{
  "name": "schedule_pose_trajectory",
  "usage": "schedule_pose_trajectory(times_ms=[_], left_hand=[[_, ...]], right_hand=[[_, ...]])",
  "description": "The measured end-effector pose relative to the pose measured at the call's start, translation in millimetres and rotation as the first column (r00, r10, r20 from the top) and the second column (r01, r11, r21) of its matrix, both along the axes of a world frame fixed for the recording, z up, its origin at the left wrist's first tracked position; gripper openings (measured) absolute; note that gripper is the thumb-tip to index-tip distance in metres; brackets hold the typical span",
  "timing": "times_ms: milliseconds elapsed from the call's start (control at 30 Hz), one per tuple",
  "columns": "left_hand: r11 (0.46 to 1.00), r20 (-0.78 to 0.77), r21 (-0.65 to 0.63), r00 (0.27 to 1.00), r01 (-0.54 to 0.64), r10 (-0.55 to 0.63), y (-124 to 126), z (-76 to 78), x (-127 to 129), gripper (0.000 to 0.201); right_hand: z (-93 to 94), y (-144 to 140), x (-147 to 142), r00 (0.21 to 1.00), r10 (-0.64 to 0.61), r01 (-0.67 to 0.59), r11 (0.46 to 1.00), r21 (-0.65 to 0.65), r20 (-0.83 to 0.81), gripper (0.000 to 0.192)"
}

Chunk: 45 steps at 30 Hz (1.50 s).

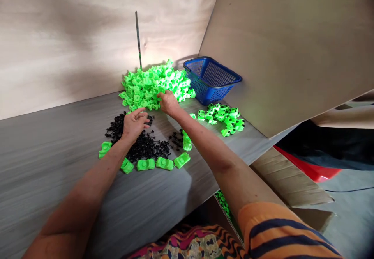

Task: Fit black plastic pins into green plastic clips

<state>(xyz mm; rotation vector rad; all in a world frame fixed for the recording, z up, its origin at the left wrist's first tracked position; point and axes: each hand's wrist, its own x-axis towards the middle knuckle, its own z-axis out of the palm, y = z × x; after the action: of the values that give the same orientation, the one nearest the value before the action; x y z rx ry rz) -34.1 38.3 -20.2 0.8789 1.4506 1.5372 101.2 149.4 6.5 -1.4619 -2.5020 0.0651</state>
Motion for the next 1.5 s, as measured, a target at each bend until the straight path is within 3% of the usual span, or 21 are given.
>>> schedule_pose_trajectory(times_ms=[67, 167, 300, 400, 467, 567, 667, 767, 933, 1033, 1100, 1167, 1233, 1333, 1433, 1500], left_hand=[[1.0, 0.04, 0.006, 0.999, 0.0, 0.0, -1, 0.4, 1, 0.049], [1.0, 0.116, 0.007, 0.993, 0.03, -0.03, -4, 2.0, 3, 0.054], [0.997, 0.161, -0.012, 0.984, 0.082, -0.079, -7, 3.3, 4, 0.036], [0.998, 0.147, -0.006, 0.987, 0.06, -0.059, -6, 2.7, 2, 0.028], [0.999, 0.14, 0.002, 0.99, 0.032, -0.032, -5, 1.8, -1, 0.033], [1.0, 0.135, 0.0, 0.991, 0.024, -0.024, -4, 0.6, -3, 0.039], [0.999, 0.149, -0.01, 0.988, 0.043, -0.041, -4, 1.3, -2, 0.037], [0.999, 0.17, -0.033, 0.985, 0.035, -0.029, -5, 4.0, 1, 0.029], [0.996, 0.182, -0.057, 0.982, 0.07, -0.058, -7, 9.0, 5, 0.012], [0.994, 0.187, -0.065, 0.98, 0.087, -0.073, -9, 10.6, 7, 0.013], [0.993, 0.19, -0.075, 0.979, 0.091, -0.076, -9, 11.2, 8, 0.017], [0.992, 0.199, -0.079, 0.977, 0.099, -0.081, -10, 11.6, 8, 0.018], [0.99, 0.211, -0.078, 0.972, 0.118, -0.1, -11, 11.7, 8, 0.017], [0.987, 0.229, -0.07, 0.966, 0.143, -0.123, -11, 11.5, 8, 0.018], [0.985, 0.238, -0.056, 0.96, 0.161, -0.144, -11, 10.2, 9, 0.021], [0.982, 0.235, -0.039, 0.957, 0.185, -0.171, -12, 8.2, 10, 0.024]], right_hand=[[-4.4, -17, 3, 0.992, 0.054, -0.056, 0.998, -0.012, -0.117, 0.046], [-15.0, -49, 6, 0.933, 0.239, -0.257, 0.966, -0.032, -0.271, 0.04], [-26.5, -74, 12, 0.83, 0.4, -0.454, 0.889, -0.053, -0.389, 0.037], [-24.7, -75, 24, 0.821, 0.351, -0.421, 0.905, -0.061, -0.451, 0.042], [-18.4, -73, 34, 0.883, 0.271, -0.326, 0.942, -0.085, -0.383, 0.044], [-6.3, -75, 46, 0.984, 0.175, -0.175, 0.97, -0.168, -0.01, 0.034], [2.9, -84, 48, 0.931, 0.201, -0.138, 0.967, -0.216, 0.304, 0.028], [7.2, -92, 46, 0.894, 0.235, -0.159, 0.963, -0.219, 0.381, 0.031], [3.2, -87, 45, 0.879, 0.274, -0.159, 0.94, -0.301, 0.391, 0.034], [-5.3, -81, 45, 0.911, 0.261, -0.156, 0.934, -0.321, 0.318, 0.033], [-12.2, -77, 44, 0.95, 0.252, -0.187, 0.931, -0.313, 0.184, 0.028], [-19.4, -73, 41, 0.969, 0.241, -0.249, 0.929, -0.273, -0.062, 0.022], [-26.7, -69, 38, 0.909, 0.208, -0.301, 0.926, -0.226, -0.36, 0.015], [-36.0, -62, 33, 0.701, 0.122, -0.374, 0.902, -0.217, -0.703, 0.009], [-41.3, -59, 27, 0.458, 0.021, -0.445, 0.871, -0.208, -0.889, 0.01], [-42.4, -61, 24, 0.343, -0.018, -0.432, 0.885, -0.175, -0.939, 0.013]])
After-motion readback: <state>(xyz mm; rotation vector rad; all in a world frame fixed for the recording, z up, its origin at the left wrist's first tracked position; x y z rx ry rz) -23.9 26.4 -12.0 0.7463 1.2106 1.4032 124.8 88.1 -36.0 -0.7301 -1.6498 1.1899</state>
